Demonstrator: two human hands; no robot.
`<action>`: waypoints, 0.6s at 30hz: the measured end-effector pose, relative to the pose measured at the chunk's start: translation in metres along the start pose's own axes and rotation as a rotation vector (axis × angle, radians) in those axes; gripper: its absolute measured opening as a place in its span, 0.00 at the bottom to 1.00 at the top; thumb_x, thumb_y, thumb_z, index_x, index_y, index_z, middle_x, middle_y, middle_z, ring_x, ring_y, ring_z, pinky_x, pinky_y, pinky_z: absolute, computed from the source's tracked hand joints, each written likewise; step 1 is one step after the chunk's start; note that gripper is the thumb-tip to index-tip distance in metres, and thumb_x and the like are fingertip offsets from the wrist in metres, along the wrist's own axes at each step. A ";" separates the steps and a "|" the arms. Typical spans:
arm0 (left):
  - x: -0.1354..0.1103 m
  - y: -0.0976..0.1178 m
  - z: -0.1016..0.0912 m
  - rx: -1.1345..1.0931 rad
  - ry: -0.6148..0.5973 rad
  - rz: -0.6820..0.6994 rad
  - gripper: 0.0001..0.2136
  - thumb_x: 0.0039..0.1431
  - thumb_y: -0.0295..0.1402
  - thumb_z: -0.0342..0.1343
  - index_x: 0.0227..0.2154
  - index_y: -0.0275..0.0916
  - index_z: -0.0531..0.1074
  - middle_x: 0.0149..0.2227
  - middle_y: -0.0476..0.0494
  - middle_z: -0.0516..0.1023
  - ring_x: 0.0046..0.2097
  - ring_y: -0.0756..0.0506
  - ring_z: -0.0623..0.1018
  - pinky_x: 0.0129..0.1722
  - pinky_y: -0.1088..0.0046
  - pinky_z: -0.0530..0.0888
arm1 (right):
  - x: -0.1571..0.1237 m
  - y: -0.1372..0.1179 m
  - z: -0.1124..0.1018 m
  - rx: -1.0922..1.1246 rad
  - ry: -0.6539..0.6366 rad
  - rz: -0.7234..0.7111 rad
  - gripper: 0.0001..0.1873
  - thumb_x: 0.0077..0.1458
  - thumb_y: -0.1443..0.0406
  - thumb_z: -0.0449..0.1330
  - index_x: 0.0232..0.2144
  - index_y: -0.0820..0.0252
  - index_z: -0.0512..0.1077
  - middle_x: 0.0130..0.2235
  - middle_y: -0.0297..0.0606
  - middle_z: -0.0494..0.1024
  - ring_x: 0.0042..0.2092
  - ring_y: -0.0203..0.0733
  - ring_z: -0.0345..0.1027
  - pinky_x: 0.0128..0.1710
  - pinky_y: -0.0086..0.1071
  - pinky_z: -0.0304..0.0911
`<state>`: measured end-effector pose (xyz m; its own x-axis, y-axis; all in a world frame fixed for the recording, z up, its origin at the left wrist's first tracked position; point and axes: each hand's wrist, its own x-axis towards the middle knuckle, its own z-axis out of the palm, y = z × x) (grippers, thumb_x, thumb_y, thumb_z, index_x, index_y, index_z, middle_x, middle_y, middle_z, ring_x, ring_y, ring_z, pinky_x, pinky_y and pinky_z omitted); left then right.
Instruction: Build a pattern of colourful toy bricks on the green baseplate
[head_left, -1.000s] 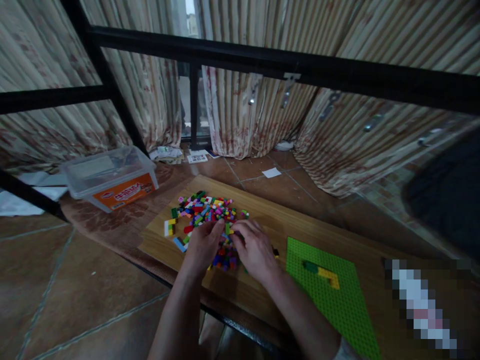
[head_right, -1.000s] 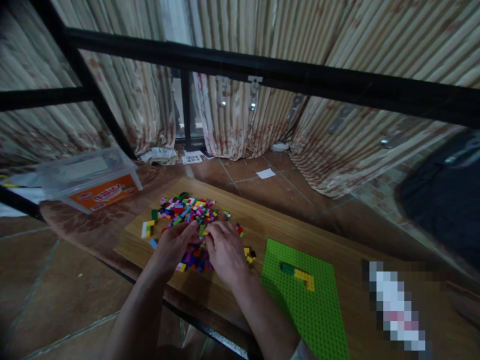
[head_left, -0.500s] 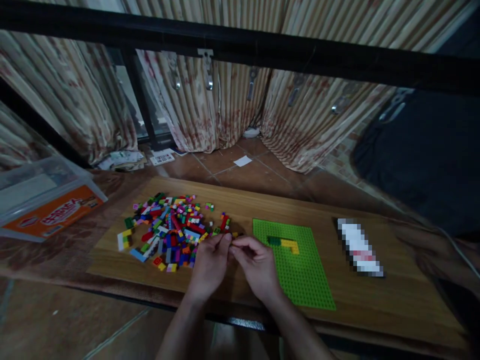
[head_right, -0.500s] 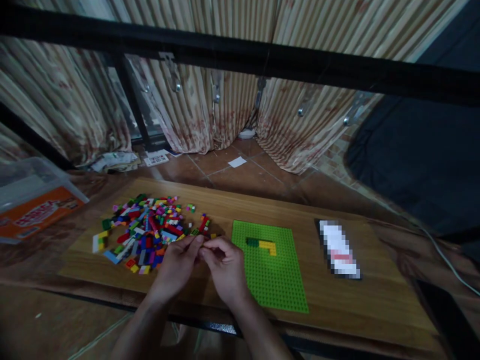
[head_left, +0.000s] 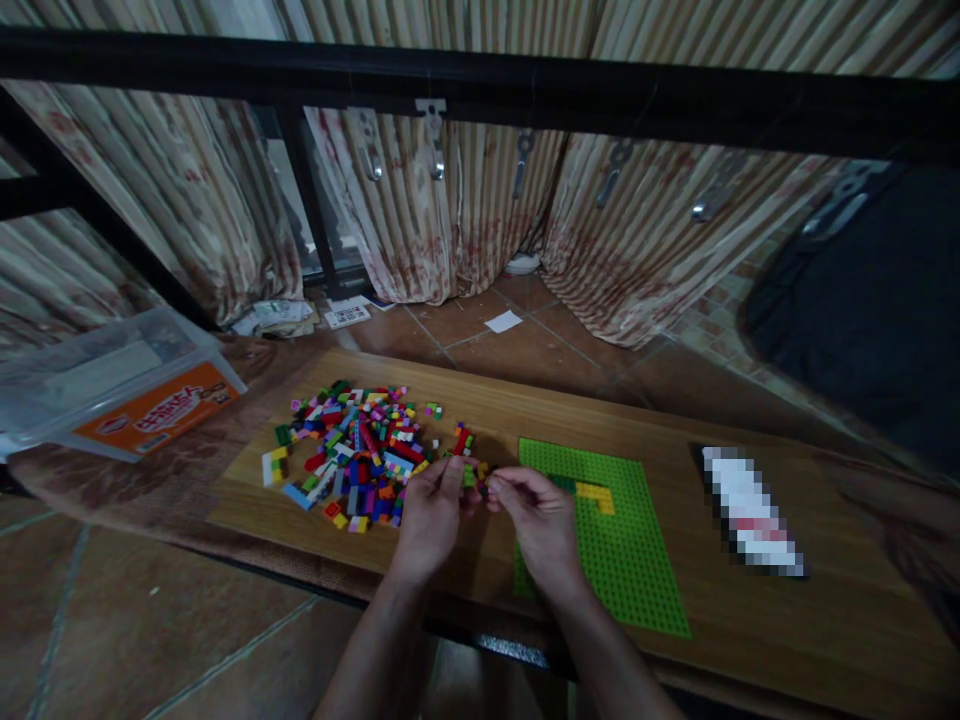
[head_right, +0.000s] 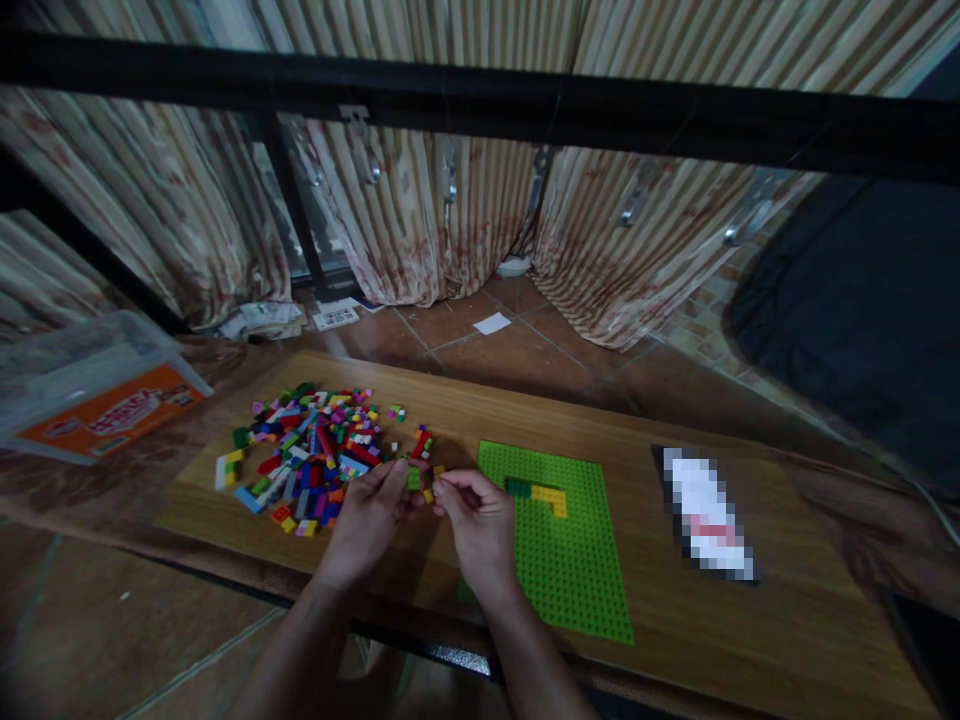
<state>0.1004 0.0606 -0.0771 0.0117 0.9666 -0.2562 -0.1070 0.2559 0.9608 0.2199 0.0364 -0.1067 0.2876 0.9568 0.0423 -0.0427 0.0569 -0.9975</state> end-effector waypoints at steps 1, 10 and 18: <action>0.002 0.001 -0.004 0.022 0.040 0.006 0.20 0.52 0.48 0.54 0.34 0.33 0.75 0.21 0.48 0.73 0.23 0.50 0.72 0.22 0.77 0.67 | 0.001 0.001 -0.002 -0.109 -0.004 -0.040 0.05 0.51 0.62 0.62 0.30 0.58 0.75 0.28 0.34 0.77 0.30 0.38 0.71 0.31 0.32 0.68; 0.012 0.014 -0.033 0.143 0.187 -0.023 0.17 0.52 0.42 0.54 0.38 0.35 0.76 0.30 0.46 0.77 0.26 0.49 0.75 0.21 0.78 0.65 | 0.000 0.007 -0.005 -0.742 -0.153 -0.255 0.09 0.55 0.71 0.54 0.33 0.57 0.75 0.35 0.38 0.75 0.37 0.42 0.71 0.40 0.35 0.65; 0.014 0.016 -0.044 0.014 0.246 -0.005 0.19 0.48 0.45 0.58 0.37 0.35 0.76 0.30 0.48 0.76 0.26 0.50 0.75 0.22 0.77 0.66 | 0.002 0.004 -0.011 -0.651 -0.072 -0.282 0.10 0.57 0.67 0.54 0.38 0.56 0.74 0.39 0.39 0.76 0.40 0.42 0.71 0.41 0.35 0.67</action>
<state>0.0554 0.0772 -0.0694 -0.2307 0.9327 -0.2773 -0.0940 0.2623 0.9604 0.2309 0.0356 -0.1113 0.1385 0.9485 0.2849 0.6107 0.1447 -0.7785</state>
